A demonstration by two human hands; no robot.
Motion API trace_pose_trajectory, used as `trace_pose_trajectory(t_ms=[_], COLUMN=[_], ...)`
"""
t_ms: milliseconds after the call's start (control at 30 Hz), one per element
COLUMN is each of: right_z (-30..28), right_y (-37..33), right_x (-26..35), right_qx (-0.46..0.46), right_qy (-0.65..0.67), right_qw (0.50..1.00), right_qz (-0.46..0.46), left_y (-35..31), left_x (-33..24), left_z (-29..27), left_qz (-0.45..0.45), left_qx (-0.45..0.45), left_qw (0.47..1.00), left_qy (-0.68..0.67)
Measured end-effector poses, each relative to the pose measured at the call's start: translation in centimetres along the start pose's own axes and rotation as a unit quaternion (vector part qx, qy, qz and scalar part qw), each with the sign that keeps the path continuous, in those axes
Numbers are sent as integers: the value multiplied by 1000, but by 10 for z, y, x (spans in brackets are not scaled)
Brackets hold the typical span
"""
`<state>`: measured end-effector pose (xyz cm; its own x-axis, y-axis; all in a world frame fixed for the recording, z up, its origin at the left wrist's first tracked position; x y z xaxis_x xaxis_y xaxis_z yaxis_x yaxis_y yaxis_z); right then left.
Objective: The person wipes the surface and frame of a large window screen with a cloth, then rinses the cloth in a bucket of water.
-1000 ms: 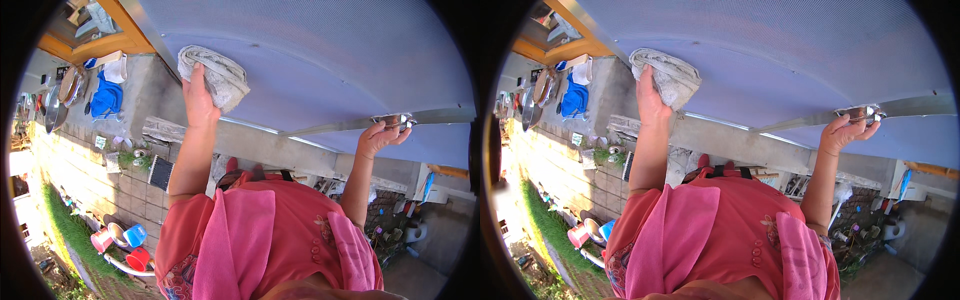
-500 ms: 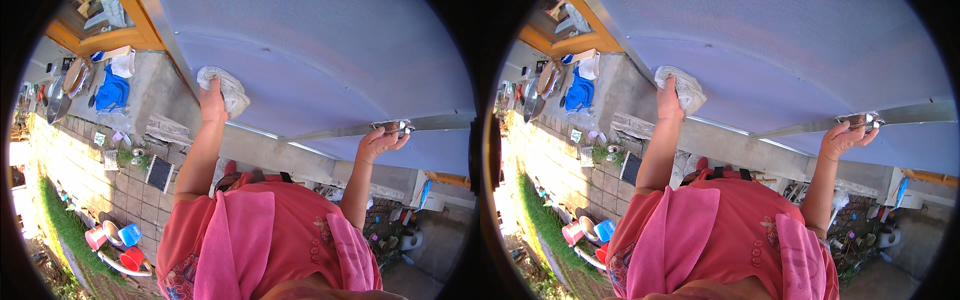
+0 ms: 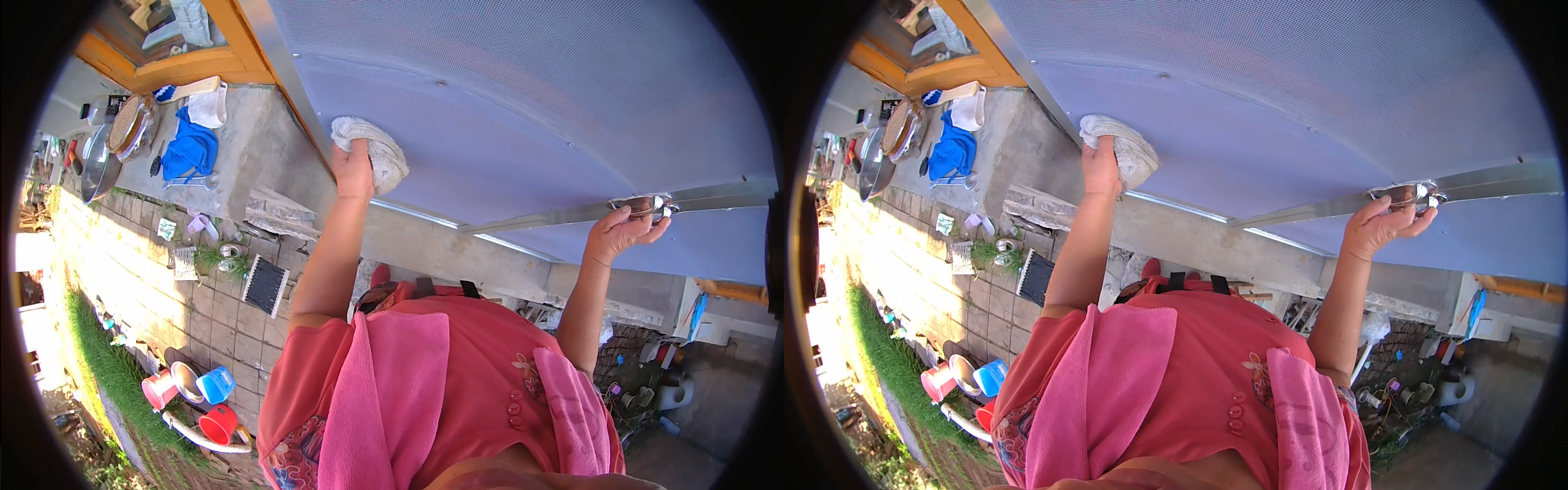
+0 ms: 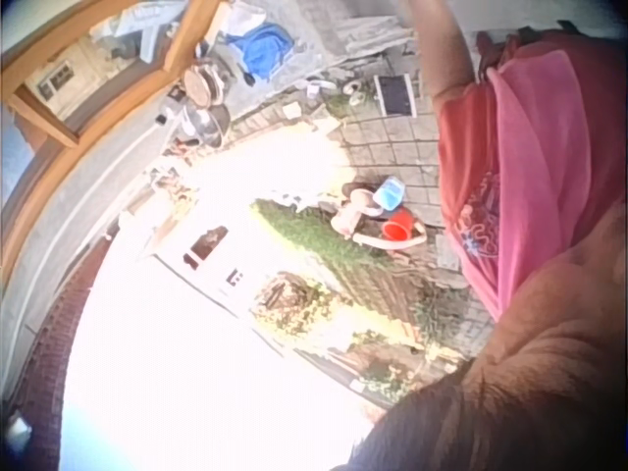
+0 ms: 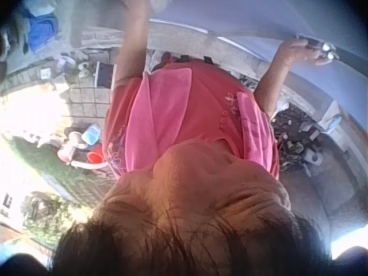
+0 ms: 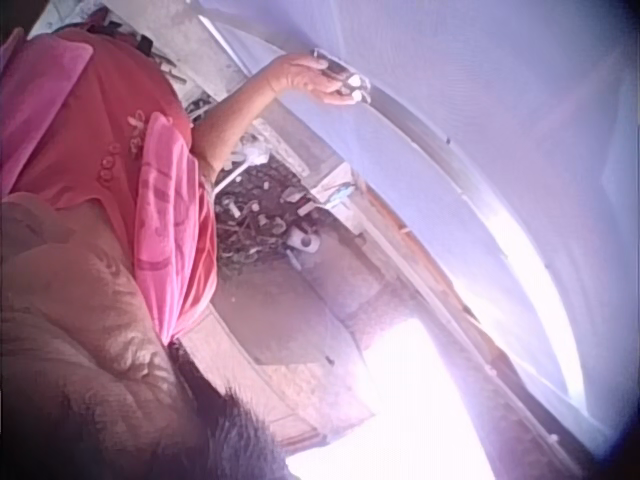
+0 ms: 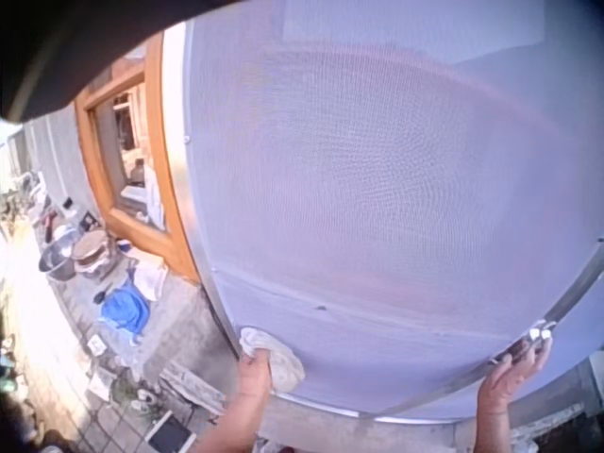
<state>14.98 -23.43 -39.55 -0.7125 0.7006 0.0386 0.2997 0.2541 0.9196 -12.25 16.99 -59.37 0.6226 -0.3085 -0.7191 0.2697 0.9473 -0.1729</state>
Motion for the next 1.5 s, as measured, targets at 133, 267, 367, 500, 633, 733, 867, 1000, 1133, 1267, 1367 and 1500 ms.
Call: trace_pose_trajectory(t_ms=[133, 267, 367, 500, 633, 733, 867, 1000, 1133, 1267, 1367, 1500], right_z=[1, 0, -2, -2, 0, -1, 1, -1, -5, -2, -6, -3], right_y=[-2, 1, 2, 1, -1, 1, 0, 2, 2, 2, 4, 1], right_x=[-4, 0, 4, 2, -1, 4, 0, 2, 4, 4, 6, 1], right_qx=[-1, 2, -2, -8, 2, -4, 4, 3, -1, -7, -8, -9], right_qy=[9, 0, -7, -23, 15, 0, 4, -18, -42, -21, -46, 2], right_qw=[1000, 1000, 1000, 1000, 1000, 1000, 1000, 1000, 999, 1000, 999, 1000], right_qz=[4, 1, -4, -12, 14, 9, 21, 11, 7, 15, 0, 9], left_y=[-7, -4, -10, -34, -41, -41, -31, -37, -65, -89, -97, -87], left_x=[32, 16, -30, -83, -79, -39, 63, 84, 25, -13, -8, 47], left_z=[-31, -18, 27, 81, 93, 77, 12, 0, 78, 120, 123, 87], left_qz=[-102, -59, 8, 116, 200, 175, 64, -13, 32, 190, 256, 200], left_qx=[-128, -56, 34, 147, 170, 149, 138, 96, 182, 227, 226, 244], left_qw=[986, 997, 999, 982, 964, 968, 974, 983, 981, 938, 901, 865], left_qy=[21, 20, -8, -3, 46, 100, 166, 156, 65, 183, 267, 390])
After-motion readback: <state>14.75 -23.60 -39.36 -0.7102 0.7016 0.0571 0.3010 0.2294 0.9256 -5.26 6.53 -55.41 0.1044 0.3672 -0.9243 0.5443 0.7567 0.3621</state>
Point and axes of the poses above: each hand's wrist, its own y-axis towards the middle knuckle, its own z-axis out of the palm, x = y × z, the point moved 8 cm from there along y, towards the middle knuckle, and after that the axes turned 10 degrees about -y, right-handed, at the moved point
